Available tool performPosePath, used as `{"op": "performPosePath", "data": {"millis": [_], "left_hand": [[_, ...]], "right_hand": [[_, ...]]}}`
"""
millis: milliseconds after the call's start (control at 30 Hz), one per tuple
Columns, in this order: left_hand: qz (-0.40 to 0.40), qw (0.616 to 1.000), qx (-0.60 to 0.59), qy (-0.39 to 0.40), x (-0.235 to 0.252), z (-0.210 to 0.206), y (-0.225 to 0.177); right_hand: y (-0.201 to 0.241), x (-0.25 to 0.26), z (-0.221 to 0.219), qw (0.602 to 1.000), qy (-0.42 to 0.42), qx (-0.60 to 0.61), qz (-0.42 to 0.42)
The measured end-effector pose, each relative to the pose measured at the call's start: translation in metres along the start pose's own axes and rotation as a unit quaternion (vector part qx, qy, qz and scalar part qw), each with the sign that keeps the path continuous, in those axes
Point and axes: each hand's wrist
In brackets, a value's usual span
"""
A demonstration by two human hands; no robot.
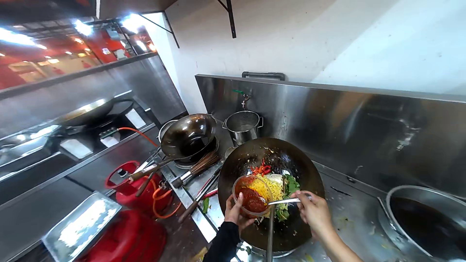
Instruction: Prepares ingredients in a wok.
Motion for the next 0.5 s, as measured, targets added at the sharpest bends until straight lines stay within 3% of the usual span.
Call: {"op": "performPosePath", "data": {"millis": [133, 400, 500], "left_hand": [[0.013, 1.0, -0.019, 0.006, 0.001, 0.002, 0.001], [0.045, 0.998, -0.021, 0.029, 0.003, 0.005, -0.008], [0.043, 0.998, -0.004, 0.041, 0.002, 0.008, -0.008]], "right_hand": [[0.011, 0.007, -0.001, 0.997, 0.004, 0.014, 0.071], [0.018, 0.025, -0.007, 0.981, 0.024, -0.163, 0.107], [0.018, 0.02, -0.001, 0.933, 0.115, -0.235, 0.246]]}}
Point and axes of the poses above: each hand's wrist, its own x-axis towards the middle knuckle, its own z-axis out of the back of the hand, y = z × x, and after that the axes turned 1 degree about y, right-handed
